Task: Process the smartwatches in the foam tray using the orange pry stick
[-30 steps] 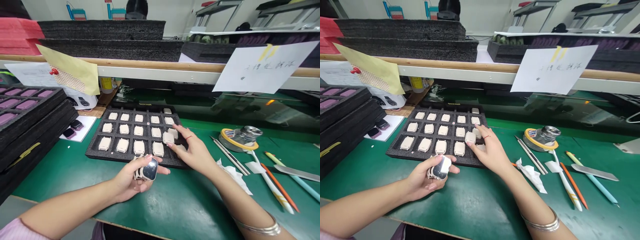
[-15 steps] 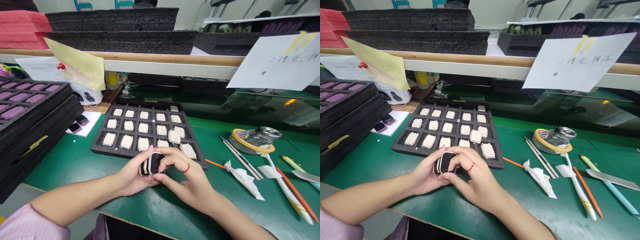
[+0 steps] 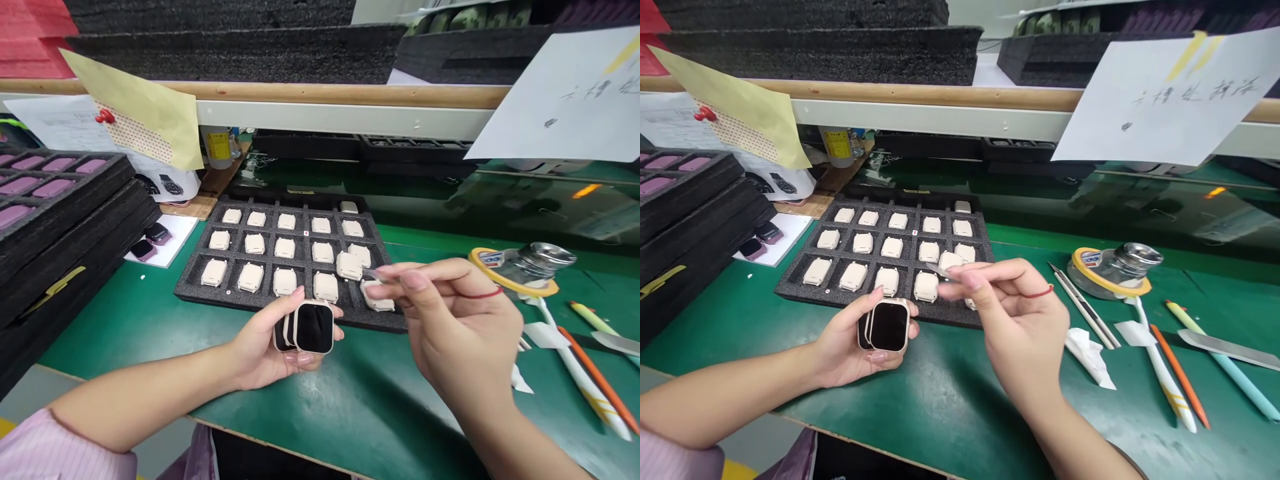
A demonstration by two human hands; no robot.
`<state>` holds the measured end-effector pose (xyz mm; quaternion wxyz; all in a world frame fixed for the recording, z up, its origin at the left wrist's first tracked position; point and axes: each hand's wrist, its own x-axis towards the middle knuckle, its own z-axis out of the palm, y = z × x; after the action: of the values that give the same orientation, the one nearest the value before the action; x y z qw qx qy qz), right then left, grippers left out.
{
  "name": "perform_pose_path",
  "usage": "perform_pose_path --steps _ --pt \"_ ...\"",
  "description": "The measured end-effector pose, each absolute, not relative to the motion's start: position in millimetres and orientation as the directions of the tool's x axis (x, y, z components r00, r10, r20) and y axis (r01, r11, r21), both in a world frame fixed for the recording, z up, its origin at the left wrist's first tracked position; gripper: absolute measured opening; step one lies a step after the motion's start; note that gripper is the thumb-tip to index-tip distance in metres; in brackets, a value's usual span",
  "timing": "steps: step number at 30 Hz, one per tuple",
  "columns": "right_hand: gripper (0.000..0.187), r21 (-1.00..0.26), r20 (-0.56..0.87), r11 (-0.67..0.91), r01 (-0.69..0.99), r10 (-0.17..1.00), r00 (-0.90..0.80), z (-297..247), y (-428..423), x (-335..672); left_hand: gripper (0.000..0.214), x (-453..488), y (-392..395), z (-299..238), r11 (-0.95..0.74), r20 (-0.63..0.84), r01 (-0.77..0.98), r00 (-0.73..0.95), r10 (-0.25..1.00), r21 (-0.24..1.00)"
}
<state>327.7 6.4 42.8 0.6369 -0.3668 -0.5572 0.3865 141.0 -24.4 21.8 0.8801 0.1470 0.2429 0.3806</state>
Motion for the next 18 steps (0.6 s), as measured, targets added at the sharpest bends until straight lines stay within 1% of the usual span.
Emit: perform_pose_path --steps 2,4,5,8,10,13,15,16,18 --pt "0.01 -0.89 0.437 0.446 -0.095 0.894 0.102 45 8 330 0.045 140 -24 22 0.663 -0.305 -0.599 0.595 0.744 0.449" --pt "0.019 -0.87 0.481 0.488 -0.073 0.871 0.101 48 7 332 0.045 140 -25 22 0.658 -0.297 -0.599 0.595 0.747 0.456" --pt "0.021 -0.86 0.504 0.509 -0.043 0.859 0.09 49 7 333 0.045 140 -25 22 0.656 -0.295 -0.6 0.593 0.749 0.458" --pt "0.015 -0.805 0.59 0.585 0.096 0.806 0.042 49 4 336 0.044 140 -25 23 0.65 -0.296 -0.603 0.586 0.755 0.463" --pt "0.018 -0.705 0.688 0.679 0.207 0.725 -0.033 47 3 338 0.042 140 -26 23 0.642 -0.289 -0.607 0.582 0.76 0.468" --pt "0.031 -0.462 0.809 0.824 0.328 0.543 -0.225 44 1 340 0.042 140 -26 22 0.629 -0.271 -0.614 0.579 0.769 0.476" --pt "0.037 -0.34 0.829 0.881 0.329 0.446 -0.338 44 -2 340 0.041 140 -26 20 0.624 -0.256 -0.623 0.58 0.773 0.473" --pt "0.038 -0.307 0.827 0.9 0.31 0.414 -0.381 45 -5 341 0.04 140 -26 20 0.622 -0.248 -0.626 0.583 0.774 0.47" --pt "0.038 -0.296 0.795 0.919 0.262 0.389 -0.466 45 -10 342 0.037 140 -26 20 0.627 -0.242 -0.626 0.591 0.769 0.463"
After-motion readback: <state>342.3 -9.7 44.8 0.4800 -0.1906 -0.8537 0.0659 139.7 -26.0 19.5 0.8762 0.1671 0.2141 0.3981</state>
